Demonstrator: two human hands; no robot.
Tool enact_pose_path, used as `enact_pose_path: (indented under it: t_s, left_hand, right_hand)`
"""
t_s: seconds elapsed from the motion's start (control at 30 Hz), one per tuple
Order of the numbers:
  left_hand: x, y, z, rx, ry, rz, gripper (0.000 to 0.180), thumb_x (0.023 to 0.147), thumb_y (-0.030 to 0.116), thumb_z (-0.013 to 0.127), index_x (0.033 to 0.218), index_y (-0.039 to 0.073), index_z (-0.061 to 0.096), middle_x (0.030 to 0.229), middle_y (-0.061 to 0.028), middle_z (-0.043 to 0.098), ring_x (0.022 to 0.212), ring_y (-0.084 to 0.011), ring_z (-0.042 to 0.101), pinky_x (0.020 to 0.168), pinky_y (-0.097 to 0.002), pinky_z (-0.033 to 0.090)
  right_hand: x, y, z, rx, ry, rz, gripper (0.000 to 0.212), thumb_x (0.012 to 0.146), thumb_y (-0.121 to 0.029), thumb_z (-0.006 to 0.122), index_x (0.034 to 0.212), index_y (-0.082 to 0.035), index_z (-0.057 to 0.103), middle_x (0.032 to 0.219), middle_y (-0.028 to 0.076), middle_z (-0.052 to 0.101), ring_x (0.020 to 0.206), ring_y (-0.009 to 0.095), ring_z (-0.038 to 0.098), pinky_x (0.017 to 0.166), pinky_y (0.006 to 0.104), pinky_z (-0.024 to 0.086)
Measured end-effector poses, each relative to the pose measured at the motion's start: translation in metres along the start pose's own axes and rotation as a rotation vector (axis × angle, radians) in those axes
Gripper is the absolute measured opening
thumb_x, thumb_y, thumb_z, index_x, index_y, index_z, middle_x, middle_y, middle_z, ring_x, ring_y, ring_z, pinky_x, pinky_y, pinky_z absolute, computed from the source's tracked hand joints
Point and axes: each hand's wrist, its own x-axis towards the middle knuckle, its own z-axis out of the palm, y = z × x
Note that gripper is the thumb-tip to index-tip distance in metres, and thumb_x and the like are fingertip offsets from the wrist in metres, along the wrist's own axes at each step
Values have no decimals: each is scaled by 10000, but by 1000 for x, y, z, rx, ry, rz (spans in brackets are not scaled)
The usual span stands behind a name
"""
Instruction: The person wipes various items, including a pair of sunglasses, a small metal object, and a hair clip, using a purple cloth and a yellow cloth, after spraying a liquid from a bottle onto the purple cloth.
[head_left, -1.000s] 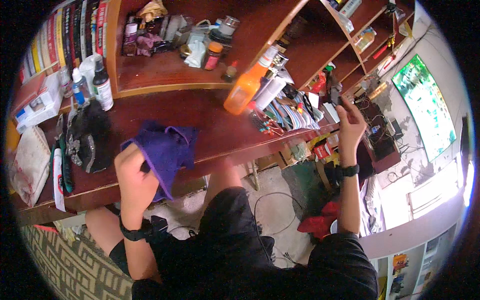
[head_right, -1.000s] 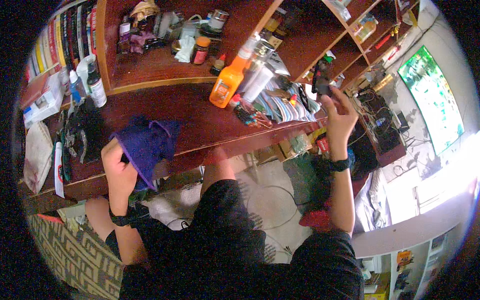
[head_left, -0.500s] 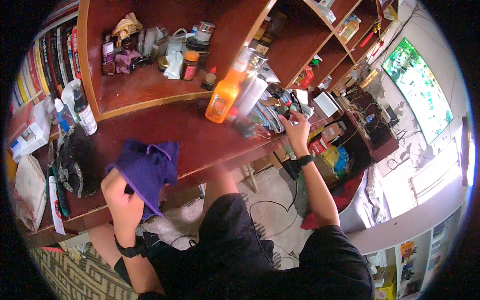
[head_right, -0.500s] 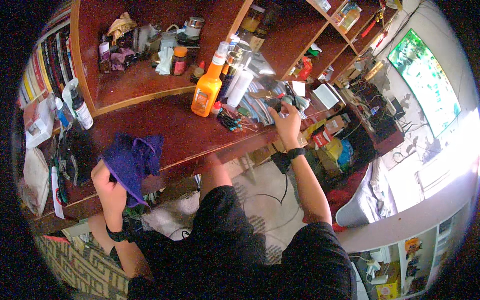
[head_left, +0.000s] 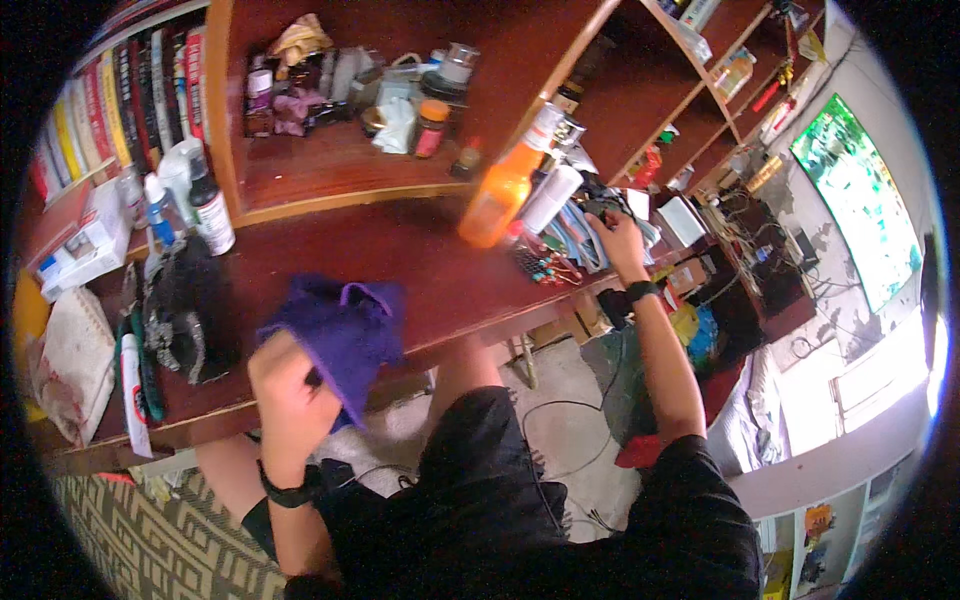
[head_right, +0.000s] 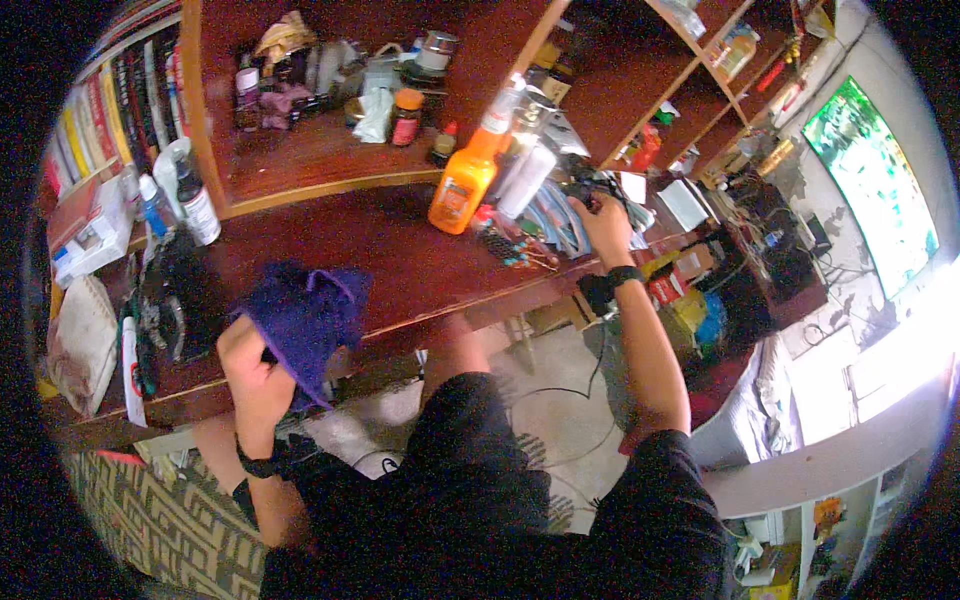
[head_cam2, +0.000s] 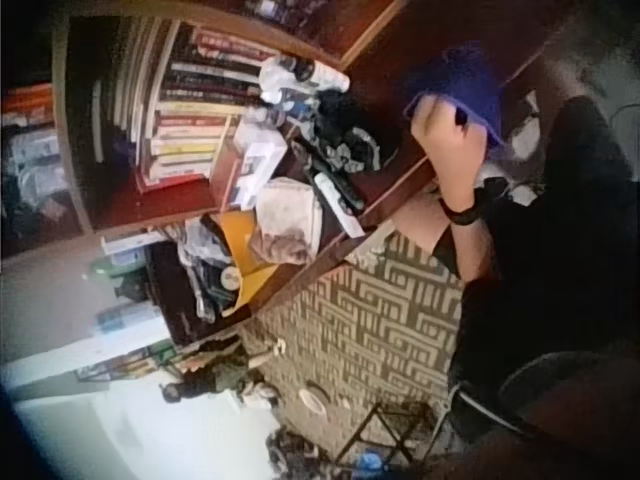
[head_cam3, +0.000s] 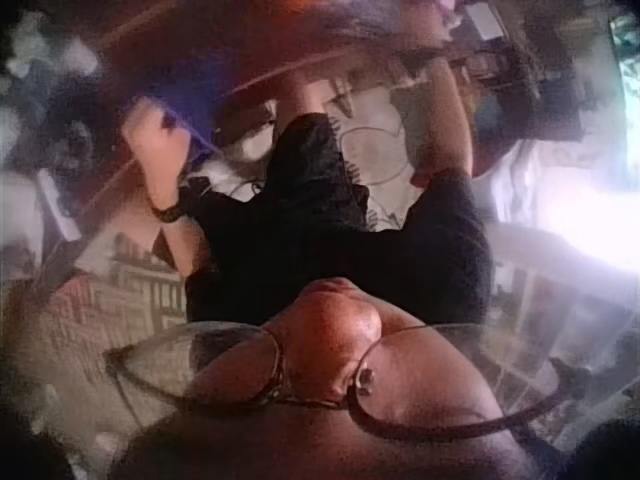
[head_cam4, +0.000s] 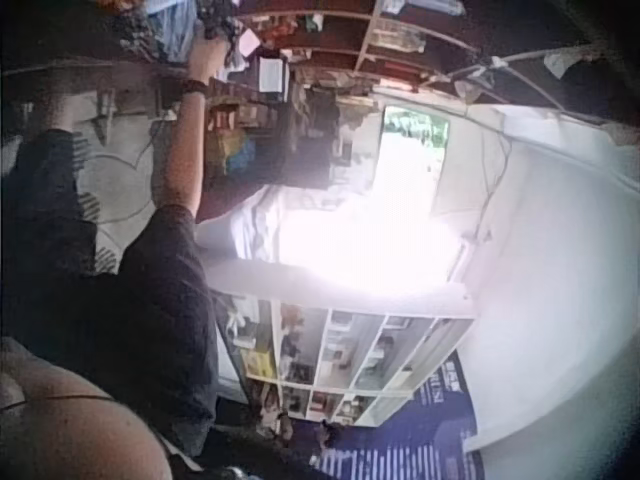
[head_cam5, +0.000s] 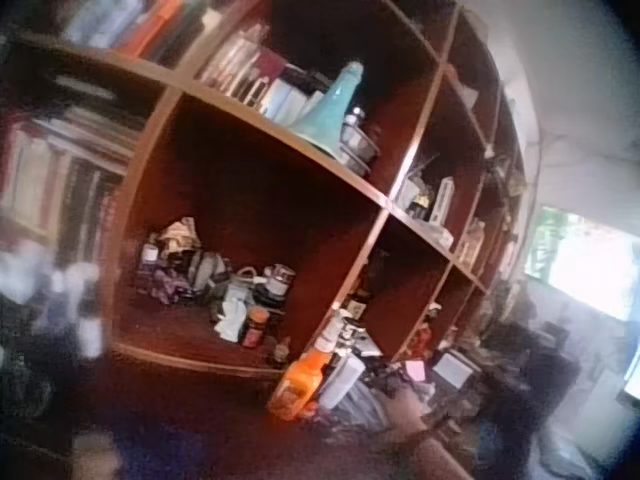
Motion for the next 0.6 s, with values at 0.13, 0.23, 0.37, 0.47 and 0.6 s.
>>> enact_pose_path:
  t_s: [0.13, 0.23, 0.37, 0.47, 0.6]
  left_hand:
    - [0, -5, 0, -2, -21, 33, 214, 691, 13, 693, 904, 23, 701, 863, -148, 673, 769, -360, 640, 689, -395, 507]
    - [0, -6, 2, -57, -30, 42, 225, 685, -5, 677, 906, 34, 691, 827, -145, 647, 744, -359, 622, 662, -405, 498]
    - [-1, -6, 1, -52, -29, 45, 212, 684, -9, 671, 893, 30, 681, 824, -147, 634, 746, -367, 612, 655, -413, 495]
    - [-3, -8, 3, -30, -32, 43, 200, 679, -6, 670, 876, 26, 676, 819, -154, 630, 744, -369, 609, 655, -416, 494]
    - [-9, -14, -6, 36, -56, -1, 165, 708, 44, 699, 873, 35, 701, 833, -142, 664, 748, -351, 636, 673, -395, 502]
  right_hand:
    - [3, 6, -12, -52, -80, -23, 676, 834, -568, 675, 1123, 44, 677, 989, 240, 709, 924, 369, 685, 821, 417, 512]
    - [-13, 8, -29, -60, 236, -197, 613, 801, -512, 740, 1095, 22, 675, 815, 180, 669, 776, 321, 647, 746, 421, 502]
    - [-53, -79, -86, 67, 341, -379, 283, 859, -270, 743, 977, -26, 659, 674, 22, 506, 604, 128, 458, 535, 313, 347]
    - [-91, -162, -122, 278, 119, -461, 180, 861, -170, 724, 900, -8, 654, 672, 26, 528, 585, 101, 447, 529, 283, 342]
    - [-121, -262, -143, 338, -33, -882, 156, 830, -179, 735, 849, -37, 674, 692, 94, 610, 580, 241, 574, 577, 308, 458]
